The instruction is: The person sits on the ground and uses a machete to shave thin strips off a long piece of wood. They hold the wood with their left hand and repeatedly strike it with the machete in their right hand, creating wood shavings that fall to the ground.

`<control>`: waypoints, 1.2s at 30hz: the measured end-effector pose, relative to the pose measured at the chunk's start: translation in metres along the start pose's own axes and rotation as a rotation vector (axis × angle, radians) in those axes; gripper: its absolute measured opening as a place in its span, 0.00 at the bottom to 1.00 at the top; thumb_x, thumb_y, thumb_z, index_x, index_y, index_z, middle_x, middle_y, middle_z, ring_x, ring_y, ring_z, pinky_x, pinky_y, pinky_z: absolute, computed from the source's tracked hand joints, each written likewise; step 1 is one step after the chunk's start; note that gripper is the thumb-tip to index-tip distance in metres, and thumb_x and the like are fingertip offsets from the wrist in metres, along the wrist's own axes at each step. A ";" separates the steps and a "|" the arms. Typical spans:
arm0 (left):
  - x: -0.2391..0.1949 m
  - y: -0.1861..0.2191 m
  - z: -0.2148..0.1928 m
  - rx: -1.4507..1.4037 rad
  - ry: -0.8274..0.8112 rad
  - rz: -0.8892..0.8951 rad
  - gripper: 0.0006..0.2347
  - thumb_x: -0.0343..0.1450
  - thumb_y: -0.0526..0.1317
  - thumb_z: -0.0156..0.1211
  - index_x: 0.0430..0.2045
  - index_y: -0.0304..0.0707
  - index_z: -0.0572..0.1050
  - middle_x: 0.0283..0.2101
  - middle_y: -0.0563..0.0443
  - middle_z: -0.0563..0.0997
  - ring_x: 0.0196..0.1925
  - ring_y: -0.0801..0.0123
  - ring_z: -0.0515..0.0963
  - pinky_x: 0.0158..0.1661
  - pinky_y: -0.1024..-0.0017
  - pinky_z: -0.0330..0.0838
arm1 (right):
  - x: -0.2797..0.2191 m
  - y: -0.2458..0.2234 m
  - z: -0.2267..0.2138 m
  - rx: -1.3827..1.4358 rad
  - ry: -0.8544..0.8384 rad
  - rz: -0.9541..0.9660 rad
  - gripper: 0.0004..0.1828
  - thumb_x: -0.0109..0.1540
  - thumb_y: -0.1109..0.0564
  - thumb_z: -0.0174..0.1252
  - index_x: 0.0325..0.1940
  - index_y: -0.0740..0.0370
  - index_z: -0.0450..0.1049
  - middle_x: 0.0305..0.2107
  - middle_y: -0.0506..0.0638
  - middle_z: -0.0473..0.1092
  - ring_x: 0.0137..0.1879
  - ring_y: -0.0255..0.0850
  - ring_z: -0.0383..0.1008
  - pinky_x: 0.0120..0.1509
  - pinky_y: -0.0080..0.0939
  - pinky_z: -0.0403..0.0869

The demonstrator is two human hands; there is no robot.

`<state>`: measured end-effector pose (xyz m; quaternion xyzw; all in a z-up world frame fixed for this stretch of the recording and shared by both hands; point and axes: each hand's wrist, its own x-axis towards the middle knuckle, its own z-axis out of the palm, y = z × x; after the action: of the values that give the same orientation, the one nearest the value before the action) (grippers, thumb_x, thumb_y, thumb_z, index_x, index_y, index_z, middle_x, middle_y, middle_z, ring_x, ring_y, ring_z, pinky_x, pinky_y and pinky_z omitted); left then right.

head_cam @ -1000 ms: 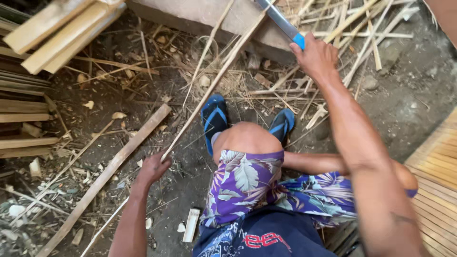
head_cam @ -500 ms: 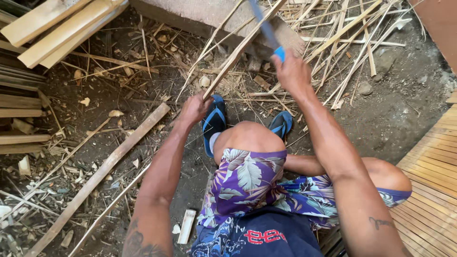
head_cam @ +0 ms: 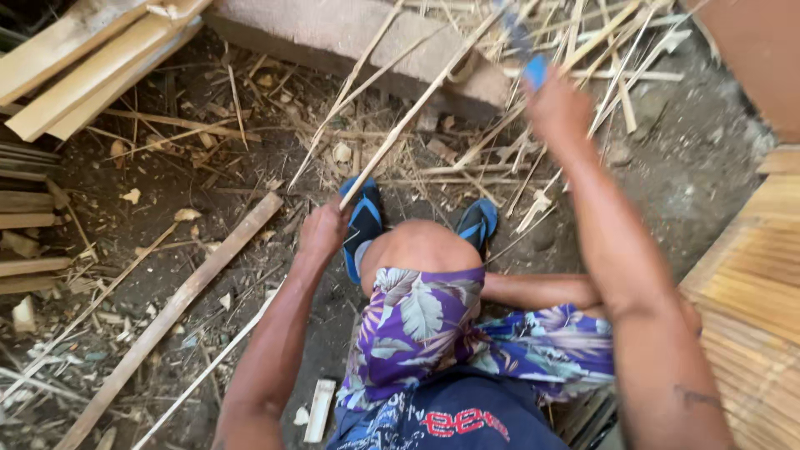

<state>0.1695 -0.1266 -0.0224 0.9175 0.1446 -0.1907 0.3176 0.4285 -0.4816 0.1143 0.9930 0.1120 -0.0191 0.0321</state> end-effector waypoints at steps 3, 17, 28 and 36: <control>-0.015 -0.028 0.009 0.082 0.010 -0.041 0.12 0.75 0.48 0.55 0.44 0.41 0.73 0.32 0.29 0.82 0.36 0.33 0.81 0.37 0.40 0.74 | -0.059 -0.067 0.028 0.070 -0.368 -0.084 0.35 0.69 0.29 0.49 0.50 0.66 0.68 0.31 0.62 0.75 0.33 0.57 0.79 0.34 0.60 0.75; -0.077 -0.103 0.040 0.121 0.018 -0.148 0.10 0.73 0.43 0.55 0.44 0.43 0.66 0.38 0.32 0.81 0.37 0.32 0.82 0.35 0.39 0.75 | -0.033 -0.038 0.002 0.189 -0.355 0.112 0.31 0.70 0.32 0.50 0.56 0.63 0.68 0.24 0.57 0.76 0.33 0.55 0.79 0.41 0.59 0.75; -0.074 -0.081 0.031 0.100 -0.061 -0.198 0.15 0.75 0.45 0.55 0.53 0.43 0.63 0.48 0.33 0.79 0.42 0.34 0.82 0.39 0.42 0.77 | -0.034 0.028 0.067 0.508 0.042 0.237 0.17 0.69 0.44 0.56 0.46 0.61 0.73 0.28 0.59 0.76 0.34 0.54 0.79 0.40 0.56 0.75; 0.032 -0.034 -0.005 0.001 0.373 0.102 0.33 0.78 0.49 0.59 0.74 0.37 0.51 0.70 0.28 0.63 0.71 0.43 0.66 0.67 0.46 0.61 | -0.068 0.057 0.082 1.229 -0.140 0.528 0.28 0.74 0.33 0.37 0.37 0.57 0.65 0.17 0.41 0.61 0.17 0.29 0.61 0.17 0.32 0.63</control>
<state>0.1859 -0.0933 -0.0513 0.9432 0.1543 -0.0010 0.2942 0.3726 -0.5581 0.0390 0.8213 -0.1683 -0.1353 -0.5281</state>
